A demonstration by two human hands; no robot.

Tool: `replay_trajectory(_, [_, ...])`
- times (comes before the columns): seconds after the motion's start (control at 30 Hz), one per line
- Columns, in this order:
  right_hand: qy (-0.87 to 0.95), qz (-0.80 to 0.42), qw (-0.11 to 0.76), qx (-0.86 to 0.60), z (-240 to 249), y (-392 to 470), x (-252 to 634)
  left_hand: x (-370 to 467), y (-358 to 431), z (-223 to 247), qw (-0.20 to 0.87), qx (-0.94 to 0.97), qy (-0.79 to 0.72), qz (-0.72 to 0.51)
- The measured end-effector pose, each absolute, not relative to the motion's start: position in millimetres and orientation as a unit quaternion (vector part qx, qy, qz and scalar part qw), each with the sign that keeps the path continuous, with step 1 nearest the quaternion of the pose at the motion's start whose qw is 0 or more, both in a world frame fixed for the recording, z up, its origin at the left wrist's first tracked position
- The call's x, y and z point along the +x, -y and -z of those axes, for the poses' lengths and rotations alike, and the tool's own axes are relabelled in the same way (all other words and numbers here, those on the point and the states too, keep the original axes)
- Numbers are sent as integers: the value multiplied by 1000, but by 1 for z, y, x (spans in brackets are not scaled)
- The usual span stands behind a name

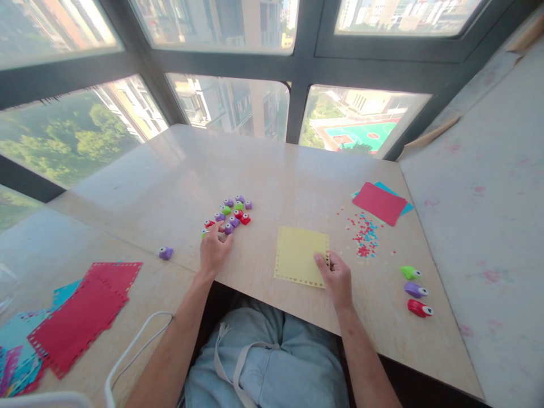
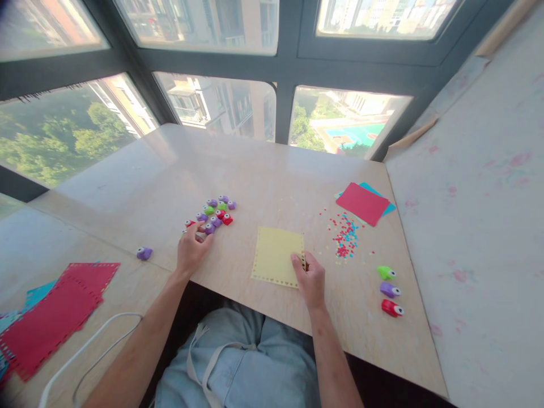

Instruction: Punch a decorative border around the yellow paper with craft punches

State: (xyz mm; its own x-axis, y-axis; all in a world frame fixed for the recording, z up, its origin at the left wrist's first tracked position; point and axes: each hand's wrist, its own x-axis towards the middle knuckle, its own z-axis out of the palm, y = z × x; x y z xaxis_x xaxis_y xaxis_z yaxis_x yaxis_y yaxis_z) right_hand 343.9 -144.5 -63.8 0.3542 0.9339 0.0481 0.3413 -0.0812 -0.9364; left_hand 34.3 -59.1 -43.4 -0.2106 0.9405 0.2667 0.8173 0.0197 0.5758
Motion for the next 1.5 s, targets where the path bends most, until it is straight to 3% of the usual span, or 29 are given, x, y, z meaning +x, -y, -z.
replay_trajectory(0.67, [445,-349,509,-649,63,145,345,49,73,33,242,712,-614,-239])
replay_trajectory(1.5, [423,-352,525,-649,62,146,347,74,83,35,284,758,-546,-215])
